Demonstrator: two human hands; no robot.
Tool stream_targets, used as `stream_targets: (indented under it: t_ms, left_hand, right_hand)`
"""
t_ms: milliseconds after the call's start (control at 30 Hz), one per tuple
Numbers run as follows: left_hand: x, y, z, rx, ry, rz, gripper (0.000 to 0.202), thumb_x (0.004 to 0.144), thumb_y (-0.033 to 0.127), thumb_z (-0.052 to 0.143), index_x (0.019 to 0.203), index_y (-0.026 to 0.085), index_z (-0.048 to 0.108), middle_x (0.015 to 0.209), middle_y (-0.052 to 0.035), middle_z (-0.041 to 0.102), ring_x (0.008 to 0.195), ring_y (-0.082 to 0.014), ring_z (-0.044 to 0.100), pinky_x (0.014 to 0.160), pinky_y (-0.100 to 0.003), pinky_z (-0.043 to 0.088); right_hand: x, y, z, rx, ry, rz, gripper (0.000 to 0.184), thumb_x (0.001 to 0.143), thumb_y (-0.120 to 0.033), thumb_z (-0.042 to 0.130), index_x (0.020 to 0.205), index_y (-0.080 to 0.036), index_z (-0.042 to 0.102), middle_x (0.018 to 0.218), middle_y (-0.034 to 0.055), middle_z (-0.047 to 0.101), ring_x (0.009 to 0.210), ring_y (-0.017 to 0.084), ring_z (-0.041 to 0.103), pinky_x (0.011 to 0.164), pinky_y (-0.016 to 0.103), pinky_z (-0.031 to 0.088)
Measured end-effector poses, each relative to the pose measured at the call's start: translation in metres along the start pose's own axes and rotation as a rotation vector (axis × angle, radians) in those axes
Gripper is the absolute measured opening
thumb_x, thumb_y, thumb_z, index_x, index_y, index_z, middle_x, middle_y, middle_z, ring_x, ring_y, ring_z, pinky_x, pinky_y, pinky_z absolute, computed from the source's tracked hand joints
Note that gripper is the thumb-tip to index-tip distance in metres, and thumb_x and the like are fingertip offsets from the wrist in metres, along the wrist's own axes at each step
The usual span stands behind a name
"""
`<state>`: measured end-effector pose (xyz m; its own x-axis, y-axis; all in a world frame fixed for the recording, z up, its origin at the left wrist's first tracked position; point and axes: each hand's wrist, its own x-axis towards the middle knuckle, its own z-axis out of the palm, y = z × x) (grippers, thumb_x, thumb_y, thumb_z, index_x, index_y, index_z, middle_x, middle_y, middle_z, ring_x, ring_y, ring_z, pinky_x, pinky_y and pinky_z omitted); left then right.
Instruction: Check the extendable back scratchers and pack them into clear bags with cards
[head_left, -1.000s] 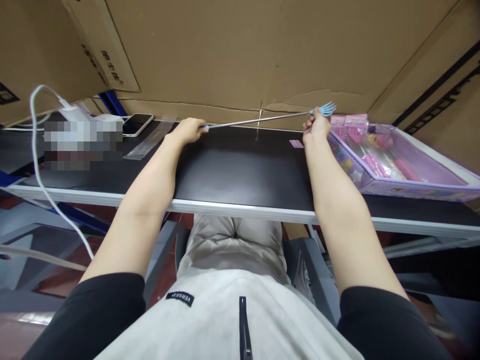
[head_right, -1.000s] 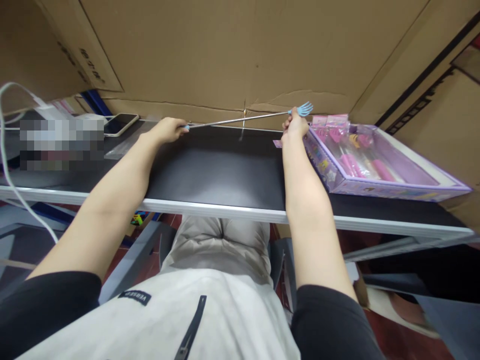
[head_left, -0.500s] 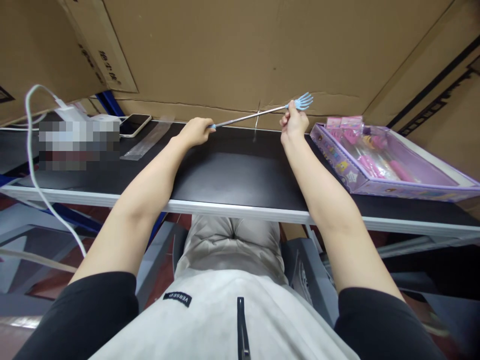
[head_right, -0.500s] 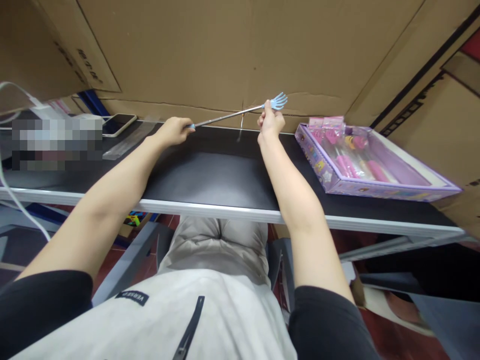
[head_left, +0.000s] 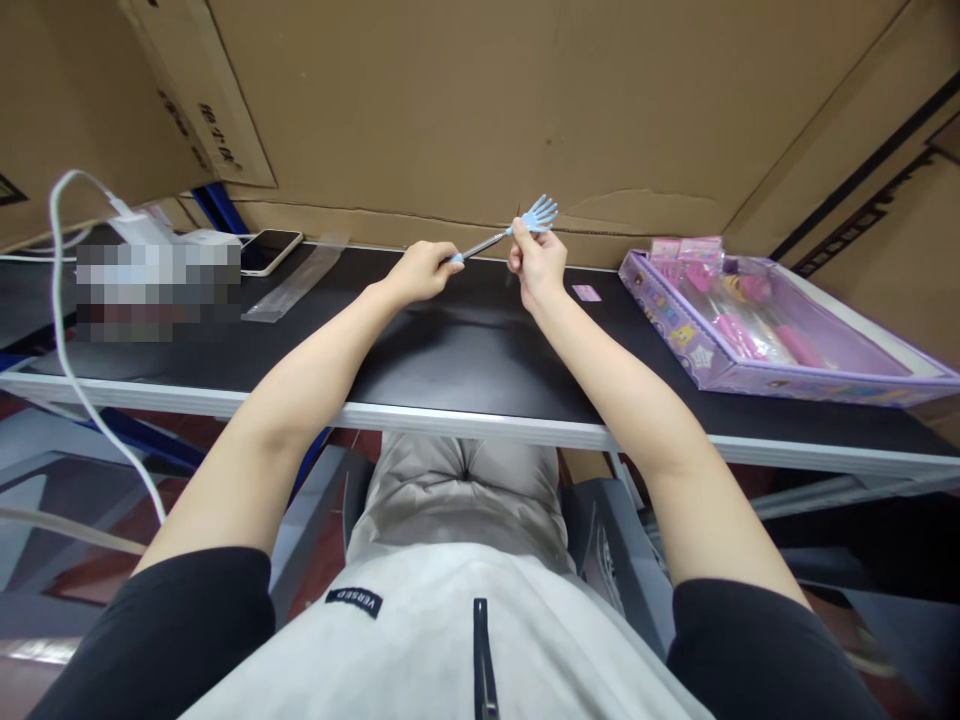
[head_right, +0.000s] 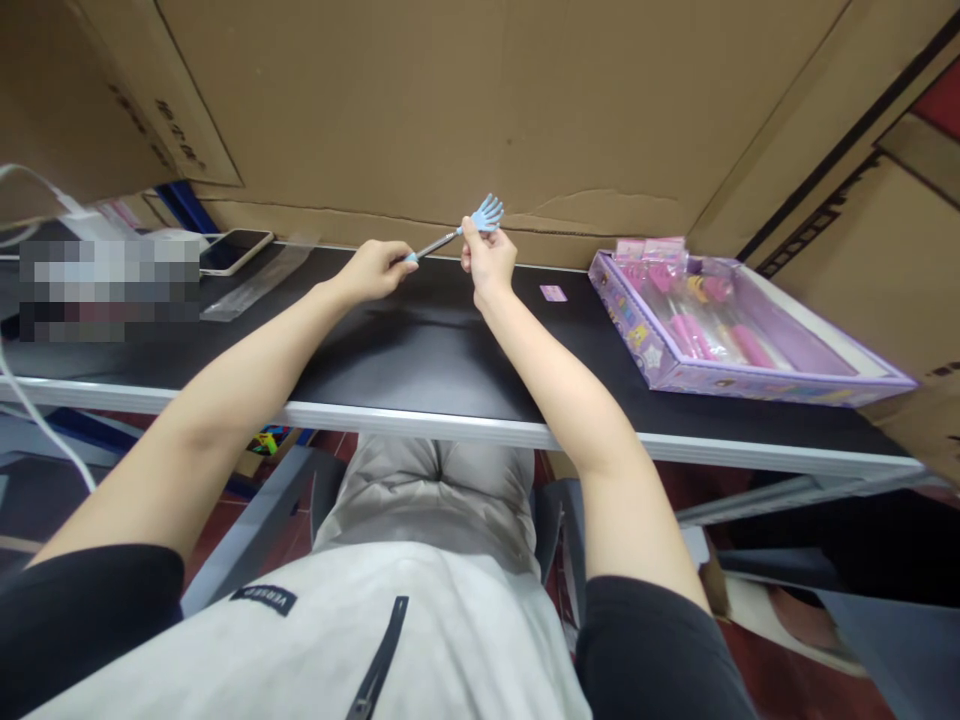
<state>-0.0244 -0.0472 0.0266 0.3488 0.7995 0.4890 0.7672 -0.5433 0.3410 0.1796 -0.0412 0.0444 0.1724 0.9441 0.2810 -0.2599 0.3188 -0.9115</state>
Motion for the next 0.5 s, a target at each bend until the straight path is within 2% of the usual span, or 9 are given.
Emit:
stream_targets:
  t_ms: [300, 400, 500]
  left_hand:
    - [0.01, -0.014, -0.002, -0.01, -0.021, -0.037, 0.018, 0.102, 0.031, 0.059, 0.099, 0.02, 0.073, 0.088, -0.0068, 0.069, 0.092, -0.0244, 0.063, 0.094, -0.036, 0.049]
    - [0.01, -0.017, -0.005, -0.026, -0.027, -0.037, 0.021, 0.104, 0.033, 0.057, 0.101, 0.019, 0.073, 0.089, -0.0063, 0.069, 0.095, -0.0243, 0.062, 0.097, -0.036, 0.049]
    - [0.009, -0.024, -0.011, -0.008, -0.037, -0.067, 0.022, 0.104, 0.034, 0.056, 0.102, 0.02, 0.073, 0.089, -0.0066, 0.068, 0.096, -0.0248, 0.062, 0.098, -0.036, 0.05]
  right_hand:
    - [-0.002, 0.002, 0.001, 0.035, 0.018, 0.151, 0.052, 0.091, -0.044, 0.094, 0.079, -0.023, 0.048, 0.056, -0.0125, 0.045, 0.045, 0.003, 0.041, 0.045, 0.015, 0.033]
    - [-0.006, -0.007, 0.004, 0.094, 0.055, 0.196, 0.047, 0.099, -0.034, 0.087, 0.077, -0.022, 0.047, 0.055, -0.0125, 0.045, 0.045, 0.002, 0.039, 0.045, 0.013, 0.032]
    - [0.001, -0.018, -0.003, 0.149, 0.121, 0.188, 0.044, 0.107, -0.023, 0.077, 0.075, -0.021, 0.046, 0.054, -0.0126, 0.044, 0.044, 0.001, 0.036, 0.044, 0.012, 0.029]
